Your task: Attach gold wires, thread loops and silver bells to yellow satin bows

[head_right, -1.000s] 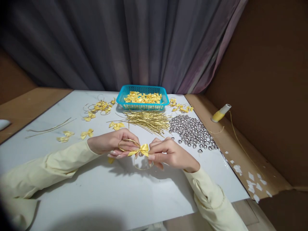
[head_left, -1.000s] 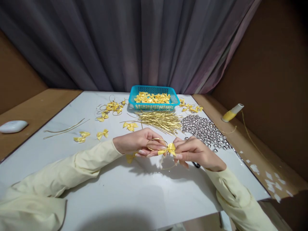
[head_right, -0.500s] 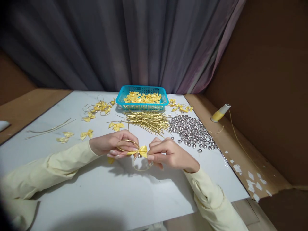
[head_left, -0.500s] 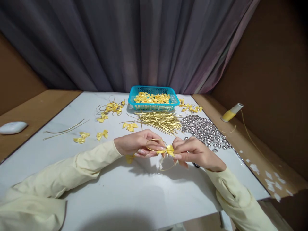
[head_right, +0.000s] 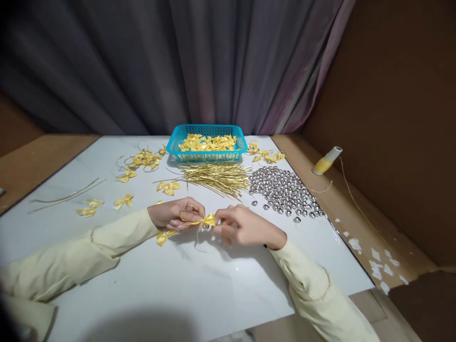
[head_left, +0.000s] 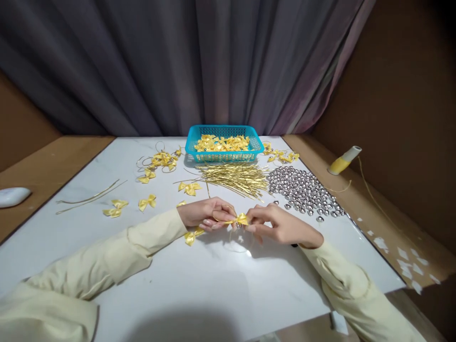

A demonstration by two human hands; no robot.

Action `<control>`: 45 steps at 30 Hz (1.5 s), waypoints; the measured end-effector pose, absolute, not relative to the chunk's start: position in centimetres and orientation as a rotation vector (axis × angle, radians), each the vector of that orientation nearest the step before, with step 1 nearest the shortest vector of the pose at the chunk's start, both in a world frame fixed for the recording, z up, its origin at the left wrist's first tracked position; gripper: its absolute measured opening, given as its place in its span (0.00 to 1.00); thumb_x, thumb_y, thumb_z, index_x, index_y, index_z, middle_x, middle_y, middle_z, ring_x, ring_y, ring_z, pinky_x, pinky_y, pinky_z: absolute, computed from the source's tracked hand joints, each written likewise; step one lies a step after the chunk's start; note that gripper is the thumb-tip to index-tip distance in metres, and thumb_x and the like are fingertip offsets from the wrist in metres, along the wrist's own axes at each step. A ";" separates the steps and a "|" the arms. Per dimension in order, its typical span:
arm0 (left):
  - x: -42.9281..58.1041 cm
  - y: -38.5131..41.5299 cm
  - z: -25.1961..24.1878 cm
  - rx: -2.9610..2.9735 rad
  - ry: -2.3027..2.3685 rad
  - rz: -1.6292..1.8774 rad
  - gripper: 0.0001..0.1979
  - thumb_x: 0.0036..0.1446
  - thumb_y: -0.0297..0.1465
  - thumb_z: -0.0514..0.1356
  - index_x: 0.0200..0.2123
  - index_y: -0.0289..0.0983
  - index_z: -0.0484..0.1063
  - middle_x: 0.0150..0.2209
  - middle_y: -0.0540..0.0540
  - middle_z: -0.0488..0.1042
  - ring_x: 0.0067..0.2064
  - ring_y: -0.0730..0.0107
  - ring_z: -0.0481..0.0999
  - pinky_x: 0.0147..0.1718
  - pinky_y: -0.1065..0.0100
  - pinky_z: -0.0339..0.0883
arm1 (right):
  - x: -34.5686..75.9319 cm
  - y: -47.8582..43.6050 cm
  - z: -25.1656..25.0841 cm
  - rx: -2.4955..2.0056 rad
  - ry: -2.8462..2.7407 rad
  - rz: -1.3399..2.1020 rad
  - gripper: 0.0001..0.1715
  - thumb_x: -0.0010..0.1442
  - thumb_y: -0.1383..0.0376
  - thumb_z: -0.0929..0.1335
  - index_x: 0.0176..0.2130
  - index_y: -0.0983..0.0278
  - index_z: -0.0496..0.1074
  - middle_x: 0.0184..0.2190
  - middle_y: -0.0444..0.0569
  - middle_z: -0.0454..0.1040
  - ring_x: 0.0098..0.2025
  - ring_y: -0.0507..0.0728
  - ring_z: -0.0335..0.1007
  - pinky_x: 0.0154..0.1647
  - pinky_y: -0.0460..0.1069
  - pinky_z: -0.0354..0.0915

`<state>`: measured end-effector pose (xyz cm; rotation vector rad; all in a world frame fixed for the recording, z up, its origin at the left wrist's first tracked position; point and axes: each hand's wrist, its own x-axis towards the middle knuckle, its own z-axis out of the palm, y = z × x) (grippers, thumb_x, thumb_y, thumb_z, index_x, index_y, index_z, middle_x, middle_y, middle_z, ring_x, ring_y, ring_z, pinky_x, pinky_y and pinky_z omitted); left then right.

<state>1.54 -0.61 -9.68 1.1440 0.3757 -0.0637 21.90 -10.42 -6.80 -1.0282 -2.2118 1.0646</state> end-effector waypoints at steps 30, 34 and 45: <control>1.8 -0.5 -10.5 1.166 0.434 -0.050 0.07 0.51 0.31 0.62 0.27 0.32 0.69 0.13 0.57 0.59 0.11 0.86 0.45 0.06 0.83 0.42 | 22.6 -10.2 -7.6 -1.036 -2.107 1.092 0.09 0.60 0.66 0.62 0.34 0.67 0.70 0.24 0.46 0.76 0.27 0.51 0.70 0.34 0.47 0.65; 1.7 -0.5 -10.5 1.166 0.439 -0.057 0.08 0.50 0.31 0.62 0.27 0.32 0.69 0.12 0.57 0.58 0.11 0.86 0.45 0.06 0.83 0.40 | 22.6 -10.3 -7.5 -1.054 -2.118 1.067 0.09 0.60 0.67 0.63 0.35 0.68 0.72 0.23 0.46 0.76 0.26 0.51 0.70 0.33 0.46 0.64; 1.6 -0.6 -10.5 1.167 0.409 -0.115 0.07 0.51 0.31 0.62 0.28 0.32 0.70 0.12 0.55 0.59 0.11 0.85 0.45 0.06 0.82 0.39 | 22.8 -10.2 -7.7 -1.031 -2.151 0.993 0.10 0.58 0.68 0.63 0.33 0.67 0.75 0.24 0.46 0.75 0.27 0.51 0.69 0.32 0.46 0.64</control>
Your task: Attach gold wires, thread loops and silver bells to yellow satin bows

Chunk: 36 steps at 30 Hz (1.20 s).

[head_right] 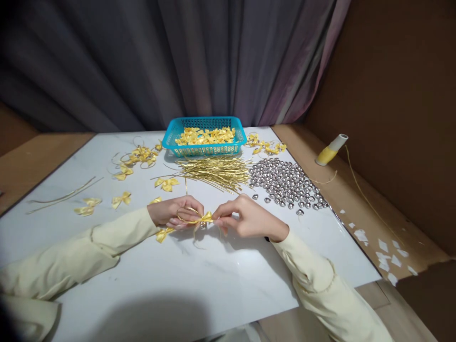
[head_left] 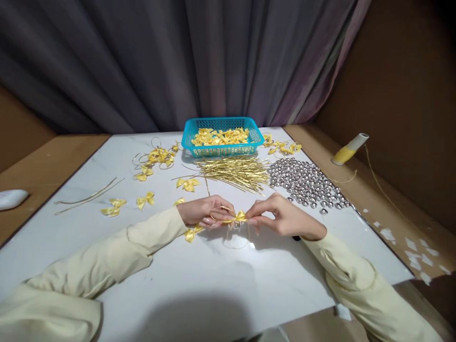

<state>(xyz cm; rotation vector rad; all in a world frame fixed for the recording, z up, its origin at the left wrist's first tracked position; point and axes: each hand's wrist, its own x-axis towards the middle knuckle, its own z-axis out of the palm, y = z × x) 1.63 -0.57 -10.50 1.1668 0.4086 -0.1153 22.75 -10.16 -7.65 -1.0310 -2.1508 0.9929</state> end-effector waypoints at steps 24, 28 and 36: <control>2.0 -0.8 -10.4 1.119 0.400 -0.177 0.08 0.52 0.31 0.60 0.28 0.30 0.73 0.13 0.53 0.60 0.11 0.85 0.44 0.06 0.82 0.40 | 22.3 -10.6 -7.0 -1.027 -2.314 0.727 0.14 0.51 0.76 0.61 0.28 0.67 0.74 0.24 0.48 0.74 0.26 0.51 0.65 0.29 0.45 0.58; 2.2 -0.9 -10.4 1.117 0.404 -0.187 0.08 0.52 0.31 0.59 0.27 0.31 0.73 0.12 0.54 0.59 0.11 0.85 0.43 0.05 0.82 0.40 | 22.3 -10.7 -7.1 -1.038 -2.341 0.719 0.15 0.51 0.77 0.60 0.28 0.66 0.74 0.24 0.48 0.74 0.26 0.51 0.65 0.29 0.45 0.58; 2.1 -0.9 -10.3 1.116 0.426 -0.176 0.07 0.52 0.30 0.60 0.27 0.31 0.73 0.13 0.53 0.60 0.11 0.86 0.43 0.06 0.83 0.40 | 22.3 -10.4 -7.6 -1.053 -2.289 0.773 0.14 0.51 0.76 0.61 0.29 0.67 0.75 0.24 0.48 0.75 0.25 0.50 0.65 0.28 0.45 0.58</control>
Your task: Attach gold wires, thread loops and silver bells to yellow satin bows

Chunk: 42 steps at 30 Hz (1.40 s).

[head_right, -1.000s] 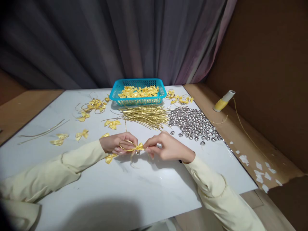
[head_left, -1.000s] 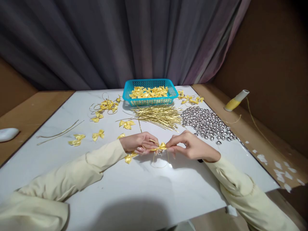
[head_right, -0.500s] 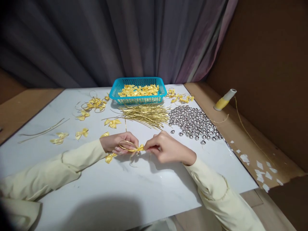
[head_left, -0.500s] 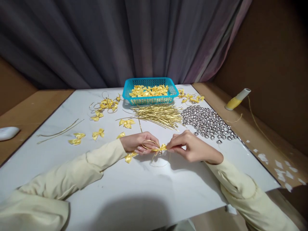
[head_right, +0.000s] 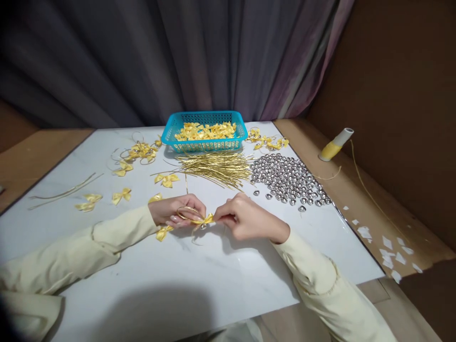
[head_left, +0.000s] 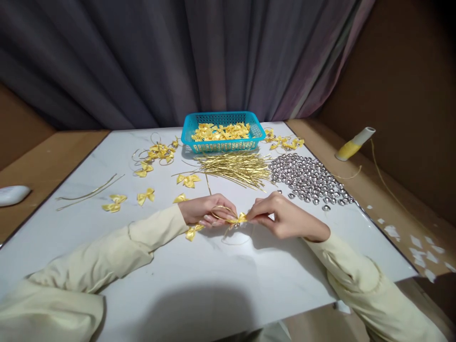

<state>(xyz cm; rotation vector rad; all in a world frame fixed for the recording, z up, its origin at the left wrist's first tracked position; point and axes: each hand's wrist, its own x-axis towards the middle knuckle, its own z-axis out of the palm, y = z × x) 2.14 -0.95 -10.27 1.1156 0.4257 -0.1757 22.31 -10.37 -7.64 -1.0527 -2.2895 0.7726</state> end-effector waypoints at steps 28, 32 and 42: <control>2.4 -1.1 -9.9 1.012 0.454 0.025 0.06 0.51 0.25 0.58 0.23 0.32 0.70 0.10 0.57 0.55 0.10 0.86 0.41 0.05 0.85 0.43 | 22.9 -9.7 -7.5 -1.221 -2.095 1.086 0.12 0.59 0.67 0.63 0.25 0.67 0.69 0.20 0.45 0.72 0.24 0.50 0.67 0.27 0.45 0.60; 2.3 -1.0 -10.1 0.994 0.443 0.056 0.04 0.50 0.25 0.58 0.25 0.32 0.70 0.10 0.57 0.56 0.10 0.85 0.42 0.05 0.85 0.43 | 22.8 -9.7 -7.7 -1.209 -2.106 1.109 0.12 0.61 0.64 0.62 0.29 0.66 0.70 0.22 0.46 0.73 0.25 0.50 0.65 0.27 0.44 0.59; 2.2 -1.0 -10.2 0.996 0.431 0.099 0.05 0.52 0.26 0.59 0.25 0.32 0.69 0.11 0.57 0.58 0.10 0.86 0.42 0.06 0.85 0.43 | 22.7 -9.7 -7.7 -1.202 -2.149 1.157 0.15 0.60 0.66 0.62 0.23 0.67 0.68 0.16 0.42 0.67 0.18 0.47 0.57 0.20 0.42 0.52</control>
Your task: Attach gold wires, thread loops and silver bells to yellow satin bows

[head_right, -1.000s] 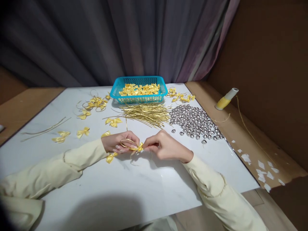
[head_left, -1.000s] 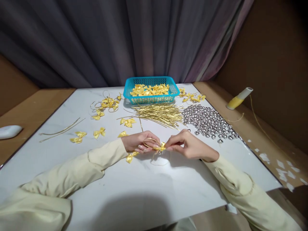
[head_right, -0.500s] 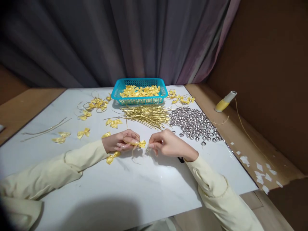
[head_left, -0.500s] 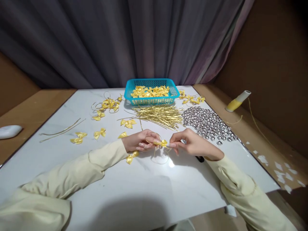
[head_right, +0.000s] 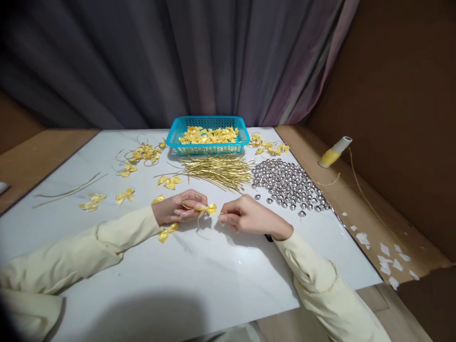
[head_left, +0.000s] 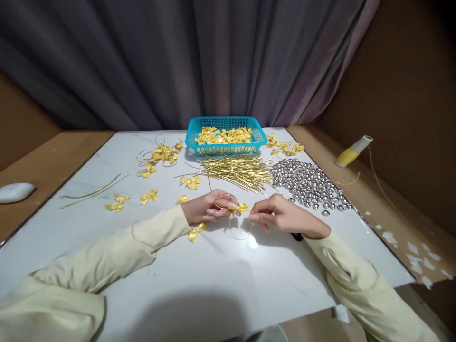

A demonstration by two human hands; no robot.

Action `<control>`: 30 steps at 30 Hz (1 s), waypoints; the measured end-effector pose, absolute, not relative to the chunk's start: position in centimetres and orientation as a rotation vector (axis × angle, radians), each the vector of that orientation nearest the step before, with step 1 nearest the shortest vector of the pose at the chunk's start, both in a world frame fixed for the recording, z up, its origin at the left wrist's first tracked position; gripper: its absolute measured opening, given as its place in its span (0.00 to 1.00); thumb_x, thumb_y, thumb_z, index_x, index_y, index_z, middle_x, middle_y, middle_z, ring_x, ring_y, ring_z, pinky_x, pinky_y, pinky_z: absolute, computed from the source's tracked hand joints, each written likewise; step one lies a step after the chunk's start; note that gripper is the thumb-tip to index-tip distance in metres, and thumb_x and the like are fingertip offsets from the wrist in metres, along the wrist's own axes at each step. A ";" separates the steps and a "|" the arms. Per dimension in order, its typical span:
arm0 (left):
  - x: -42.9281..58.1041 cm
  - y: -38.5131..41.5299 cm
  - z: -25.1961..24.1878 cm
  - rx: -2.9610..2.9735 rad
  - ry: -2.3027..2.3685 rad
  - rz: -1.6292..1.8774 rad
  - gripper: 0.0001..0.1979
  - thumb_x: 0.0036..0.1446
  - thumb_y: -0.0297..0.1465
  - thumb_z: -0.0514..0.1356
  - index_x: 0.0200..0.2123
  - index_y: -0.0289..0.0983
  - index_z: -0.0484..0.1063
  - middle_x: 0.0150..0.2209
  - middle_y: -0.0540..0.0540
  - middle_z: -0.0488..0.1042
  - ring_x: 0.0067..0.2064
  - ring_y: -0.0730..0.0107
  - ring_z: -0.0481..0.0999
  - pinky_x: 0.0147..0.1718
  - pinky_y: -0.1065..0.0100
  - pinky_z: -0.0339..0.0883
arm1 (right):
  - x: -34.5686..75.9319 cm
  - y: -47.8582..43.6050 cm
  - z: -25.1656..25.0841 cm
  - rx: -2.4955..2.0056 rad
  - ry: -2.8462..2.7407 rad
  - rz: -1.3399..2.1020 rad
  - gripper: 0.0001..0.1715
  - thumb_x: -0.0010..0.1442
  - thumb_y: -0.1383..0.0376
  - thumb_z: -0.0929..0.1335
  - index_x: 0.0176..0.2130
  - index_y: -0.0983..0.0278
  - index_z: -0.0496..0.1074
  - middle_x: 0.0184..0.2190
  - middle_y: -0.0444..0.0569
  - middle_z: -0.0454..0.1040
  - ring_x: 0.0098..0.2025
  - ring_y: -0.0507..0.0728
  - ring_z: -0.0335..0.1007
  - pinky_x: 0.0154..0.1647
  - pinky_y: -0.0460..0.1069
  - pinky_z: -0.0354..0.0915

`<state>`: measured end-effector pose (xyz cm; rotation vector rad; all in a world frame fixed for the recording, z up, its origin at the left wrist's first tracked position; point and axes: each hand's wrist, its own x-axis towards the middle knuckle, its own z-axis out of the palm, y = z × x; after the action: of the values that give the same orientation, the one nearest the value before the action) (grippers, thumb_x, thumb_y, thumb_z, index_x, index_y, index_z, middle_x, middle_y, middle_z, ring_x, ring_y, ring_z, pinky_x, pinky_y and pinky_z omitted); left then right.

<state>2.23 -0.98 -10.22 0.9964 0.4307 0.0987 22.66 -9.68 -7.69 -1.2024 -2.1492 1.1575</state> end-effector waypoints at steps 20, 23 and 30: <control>2.2 -1.4 -9.9 1.110 0.488 0.046 0.06 0.52 0.28 0.59 0.24 0.32 0.69 0.10 0.57 0.55 0.11 0.85 0.42 0.06 0.84 0.41 | 21.4 -9.8 -8.0 -1.223 -2.116 1.028 0.17 0.57 0.68 0.63 0.19 0.68 0.68 0.13 0.40 0.61 0.17 0.46 0.52 0.19 0.43 0.49; 2.2 -1.3 -9.8 1.103 0.490 0.059 0.06 0.51 0.29 0.60 0.25 0.33 0.69 0.10 0.58 0.55 0.10 0.85 0.41 0.05 0.83 0.41 | 22.1 -9.8 -8.0 -1.246 -2.153 1.026 0.12 0.56 0.69 0.63 0.24 0.68 0.72 0.15 0.41 0.65 0.19 0.47 0.54 0.20 0.43 0.51; 2.1 -0.9 -9.4 1.107 0.502 0.138 0.05 0.50 0.30 0.60 0.26 0.34 0.69 0.11 0.57 0.58 0.11 0.85 0.43 0.06 0.83 0.43 | 22.8 -9.3 -8.5 -1.210 -1.905 1.152 0.11 0.50 0.63 0.70 0.35 0.66 0.68 0.25 0.44 0.69 0.25 0.49 0.62 0.25 0.44 0.58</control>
<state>2.07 -0.91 -9.42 1.1071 0.5015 0.1383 22.84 -9.34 -8.53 -1.2099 -1.9054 1.1521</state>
